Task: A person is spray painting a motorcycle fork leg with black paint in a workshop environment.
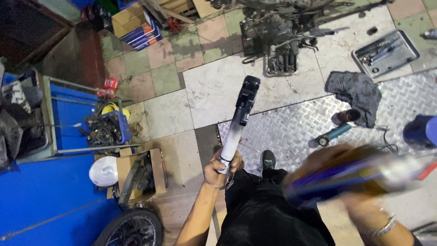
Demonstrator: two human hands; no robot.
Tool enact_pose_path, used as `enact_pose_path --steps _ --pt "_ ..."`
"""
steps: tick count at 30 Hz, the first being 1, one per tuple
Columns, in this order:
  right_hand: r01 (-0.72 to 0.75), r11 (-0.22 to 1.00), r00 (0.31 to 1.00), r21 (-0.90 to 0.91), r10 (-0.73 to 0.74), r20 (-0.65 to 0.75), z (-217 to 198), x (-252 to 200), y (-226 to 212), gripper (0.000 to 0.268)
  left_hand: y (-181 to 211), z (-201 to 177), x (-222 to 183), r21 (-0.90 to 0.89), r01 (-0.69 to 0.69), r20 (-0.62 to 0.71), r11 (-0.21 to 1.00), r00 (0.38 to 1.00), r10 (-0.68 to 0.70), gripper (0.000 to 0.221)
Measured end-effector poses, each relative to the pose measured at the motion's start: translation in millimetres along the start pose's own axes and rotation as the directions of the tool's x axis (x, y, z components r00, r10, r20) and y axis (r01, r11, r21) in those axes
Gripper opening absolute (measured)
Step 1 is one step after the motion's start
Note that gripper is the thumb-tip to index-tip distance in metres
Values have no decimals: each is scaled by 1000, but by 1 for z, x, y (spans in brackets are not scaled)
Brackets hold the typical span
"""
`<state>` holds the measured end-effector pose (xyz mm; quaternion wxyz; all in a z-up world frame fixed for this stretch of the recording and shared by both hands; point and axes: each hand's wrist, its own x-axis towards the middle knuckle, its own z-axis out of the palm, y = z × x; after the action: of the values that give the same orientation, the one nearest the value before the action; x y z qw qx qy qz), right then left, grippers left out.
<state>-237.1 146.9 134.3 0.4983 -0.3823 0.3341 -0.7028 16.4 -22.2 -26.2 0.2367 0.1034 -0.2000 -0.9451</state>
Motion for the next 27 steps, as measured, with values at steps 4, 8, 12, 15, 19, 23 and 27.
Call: enact_pose_path --steps 4,8,12,15,19,23,27 --pt "200 947 962 253 -140 -236 9 -5 -3 61 -13 4 -3 23 -43 -30 999 999 44 90" --pt "480 824 843 300 -339 -417 -48 -20 -3 69 -13 -10 -1 229 -137 -17 964 989 145 66" --pt "-8 977 1000 215 11 -12 -9 -9 27 58 9 -7 -7 378 -120 -56 918 987 152 78" --pt "481 676 849 558 -201 -488 -72 -27 76 67 3 14 -11 436 -129 -88 891 979 185 78" --pt "-65 952 958 299 143 -249 -39 22 88 81 3 26 5 576 -160 -171 802 935 310 43" --pt "-18 850 955 527 170 -242 -41 35 123 71 -7 -7 -5 649 -140 -204 748 915 347 41" --pt "-139 744 961 654 260 -91 -58 27 146 75 2 12 -5 660 -145 -185 737 920 347 41"
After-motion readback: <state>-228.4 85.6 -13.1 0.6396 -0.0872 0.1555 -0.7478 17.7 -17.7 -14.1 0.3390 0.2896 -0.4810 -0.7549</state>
